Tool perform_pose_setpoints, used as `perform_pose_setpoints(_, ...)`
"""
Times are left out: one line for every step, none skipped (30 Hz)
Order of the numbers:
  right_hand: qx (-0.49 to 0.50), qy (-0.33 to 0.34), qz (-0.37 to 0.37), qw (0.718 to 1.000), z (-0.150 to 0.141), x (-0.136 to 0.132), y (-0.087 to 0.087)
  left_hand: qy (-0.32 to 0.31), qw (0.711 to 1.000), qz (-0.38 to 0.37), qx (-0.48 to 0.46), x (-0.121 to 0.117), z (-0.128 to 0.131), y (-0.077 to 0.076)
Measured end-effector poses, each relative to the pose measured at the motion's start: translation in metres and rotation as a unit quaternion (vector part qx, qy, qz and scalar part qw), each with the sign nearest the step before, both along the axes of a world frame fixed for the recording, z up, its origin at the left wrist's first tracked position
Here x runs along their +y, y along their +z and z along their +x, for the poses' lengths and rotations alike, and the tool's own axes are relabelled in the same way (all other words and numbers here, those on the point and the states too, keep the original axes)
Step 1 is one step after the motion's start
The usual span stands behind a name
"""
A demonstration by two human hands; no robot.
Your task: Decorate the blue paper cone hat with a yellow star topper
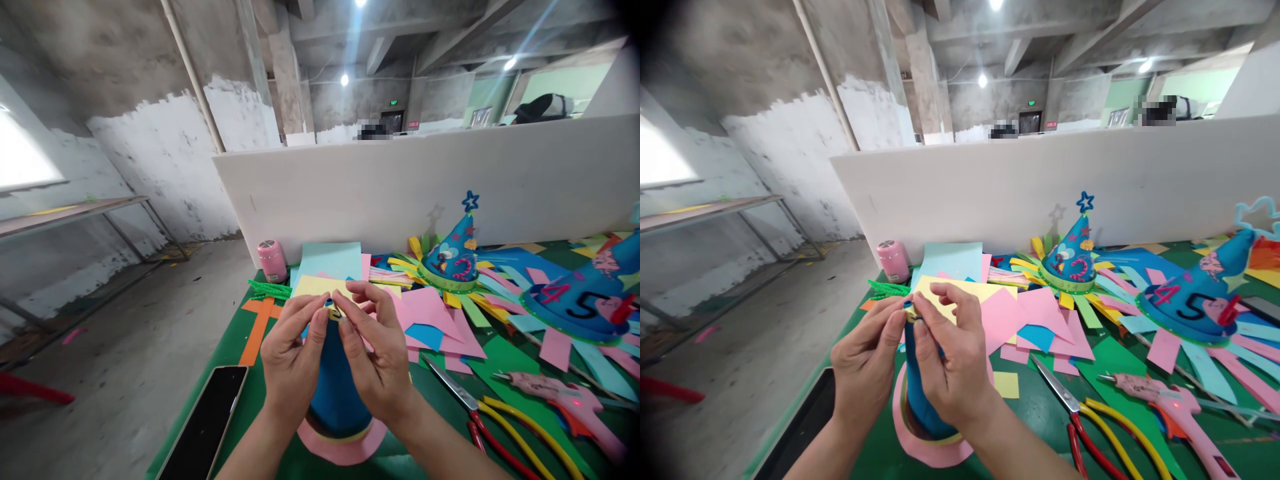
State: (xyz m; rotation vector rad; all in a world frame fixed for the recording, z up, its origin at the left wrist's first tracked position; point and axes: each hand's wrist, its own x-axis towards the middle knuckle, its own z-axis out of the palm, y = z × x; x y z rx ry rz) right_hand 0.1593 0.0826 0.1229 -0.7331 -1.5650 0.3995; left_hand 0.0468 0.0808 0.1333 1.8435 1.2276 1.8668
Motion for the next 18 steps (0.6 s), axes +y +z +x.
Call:
perform_pose_setpoints(0.001, 0.0, 0.001, 1.0, 0.0, 0.0, 0.0, 0.0, 1.0, 0.001, 0.001, 0.0, 0.0, 0.0)
perform_pose_setpoints(0.001, 0.0, 0.001, 1.0, -0.001, 0.0, 0.0, 0.001, 1.0, 0.003, 0.002, 0.0, 0.0, -0.001)
perform_pose_setpoints(0.003, 0.001, 0.0, 1.0, -0.001, 0.0, 0.0, 0.002, 1.0, 0.006, 0.003, 0.0, 0.001, -0.001)
perform_pose_setpoints(0.004, 0.002, 0.0, 1.0, -0.002, -0.001, 0.0, 0.005, 1.0, 0.01, 0.004, 0.0, 0.001, -0.002)
perform_pose_setpoints(0.006, 0.004, -0.001, 1.0, -0.003, -0.001, -0.001, 0.01, 1.0, 0.015, 0.006, 0.001, 0.002, -0.004)
perform_pose_setpoints(0.009, 0.004, -0.001, 1.0, -0.003, -0.001, -0.001, 0.016, 1.0, 0.02, 0.006, 0.001, 0.003, -0.005)
perform_pose_setpoints(0.012, 0.004, -0.002, 1.0, -0.004, -0.001, -0.001, 0.022, 0.999, 0.025, 0.005, 0.001, 0.004, -0.006)
perform_pose_setpoints(0.016, 0.004, -0.001, 1.0, -0.005, -0.001, -0.002, 0.027, 0.999, 0.031, 0.001, 0.001, 0.006, -0.008)
perform_pose_setpoints(0.019, 0.004, 0.001, 1.0, -0.005, -0.001, -0.002, 0.031, 0.999, 0.036, -0.004, 0.001, 0.007, -0.009)
perform_pose_setpoints(0.021, 0.003, 0.003, 1.0, -0.006, -0.001, -0.002, 0.032, 0.999, 0.041, -0.009, 0.0, 0.008, -0.011)
perform_pose_setpoints(0.022, 0.003, 0.006, 1.0, -0.006, 0.0, -0.002, 0.032, 0.998, 0.045, -0.014, 0.0, 0.009, -0.011)
perform_pose_setpoints(0.022, 0.003, 0.009, 1.0, -0.006, 0.0, -0.002, 0.03, 0.998, 0.046, -0.019, -0.001, 0.01, -0.012)
perform_pose_setpoints(0.021, 0.003, 0.01, 1.0, -0.005, 0.0, -0.002, 0.026, 0.998, 0.042, -0.027, -0.002, 0.01, -0.012)
perform_pose_setpoints(0.022, 0.005, 0.01, 1.0, -0.005, 0.0, -0.001, 0.017, 0.998, 0.031, -0.043, -0.003, 0.01, -0.012)
perform_pose_setpoints(0.023, 0.006, 0.009, 1.0, -0.004, 0.0, 0.0, 0.002, 0.998, 0.015, -0.069, -0.003, 0.01, -0.011)
perform_pose_setpoints(0.025, 0.008, 0.008, 1.0, -0.003, 0.0, 0.001, -0.021, 0.994, -0.009, -0.104, -0.004, 0.009, -0.01)
perform_pose_setpoints(0.028, 0.008, 0.007, 1.0, -0.002, 0.0, 0.002, -0.05, 0.988, -0.04, -0.142, -0.004, 0.009, -0.009)
perform_pose_setpoints(0.032, 0.008, 0.005, 0.999, -0.001, 0.0, 0.003, -0.082, 0.978, -0.073, -0.179, -0.004, 0.008, -0.007)
